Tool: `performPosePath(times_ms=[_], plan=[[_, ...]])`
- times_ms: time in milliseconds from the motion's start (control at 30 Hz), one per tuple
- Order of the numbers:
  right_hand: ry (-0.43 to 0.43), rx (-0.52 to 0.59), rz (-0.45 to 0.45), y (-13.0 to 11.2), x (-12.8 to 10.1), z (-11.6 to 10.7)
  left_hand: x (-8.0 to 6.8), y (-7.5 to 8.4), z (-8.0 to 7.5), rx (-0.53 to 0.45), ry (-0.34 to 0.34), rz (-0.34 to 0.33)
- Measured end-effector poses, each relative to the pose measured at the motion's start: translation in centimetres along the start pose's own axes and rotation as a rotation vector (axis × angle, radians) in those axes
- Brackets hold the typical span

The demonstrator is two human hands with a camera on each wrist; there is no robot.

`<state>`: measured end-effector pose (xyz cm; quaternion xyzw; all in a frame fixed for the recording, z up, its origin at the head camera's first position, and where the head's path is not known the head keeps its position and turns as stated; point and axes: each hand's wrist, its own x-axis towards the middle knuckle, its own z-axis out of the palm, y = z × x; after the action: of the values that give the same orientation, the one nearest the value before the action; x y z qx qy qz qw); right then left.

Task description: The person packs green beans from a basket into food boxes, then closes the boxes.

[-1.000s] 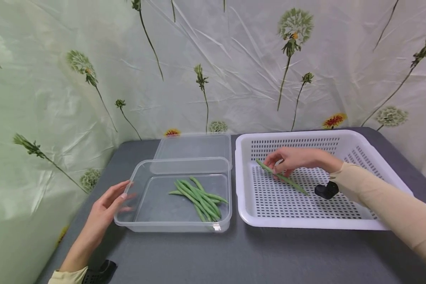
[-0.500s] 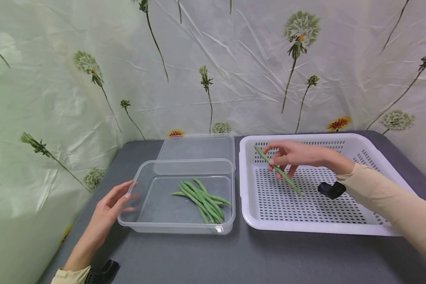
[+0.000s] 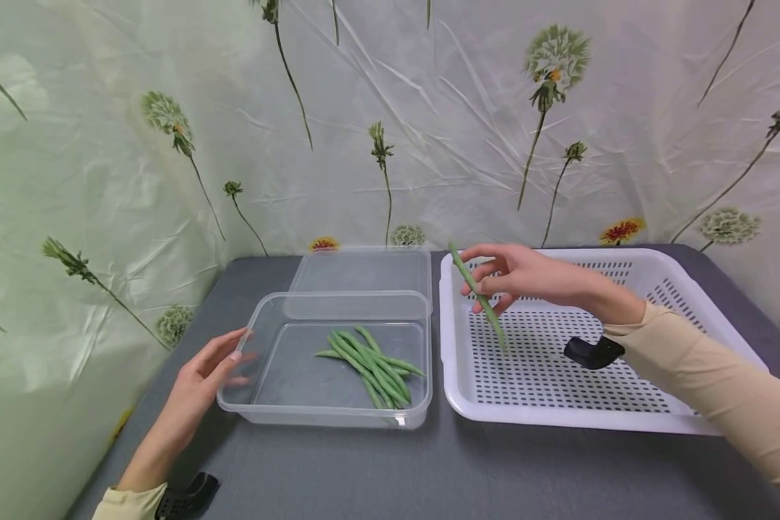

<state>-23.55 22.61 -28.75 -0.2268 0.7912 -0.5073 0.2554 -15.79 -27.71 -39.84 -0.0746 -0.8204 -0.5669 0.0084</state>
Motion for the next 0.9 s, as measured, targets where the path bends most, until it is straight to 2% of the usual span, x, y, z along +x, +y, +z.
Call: performPosePath(times_ms=[333,633,900], plan=[[0.014,0.061,-0.112,-2.3,3.1,3.8,0.0,-0.1,0.0,0.004,0.006,0.001],[-0.07,0.017,-0.087,-3.1,6.1,6.8,-0.1,-0.3,0.0,-0.012,0.0,-0.016],[-0.116,0.007,-0.08,-2.9,7.7,8.1,0.0,-0.2,-0.1,-0.012,0.006,-0.002]])
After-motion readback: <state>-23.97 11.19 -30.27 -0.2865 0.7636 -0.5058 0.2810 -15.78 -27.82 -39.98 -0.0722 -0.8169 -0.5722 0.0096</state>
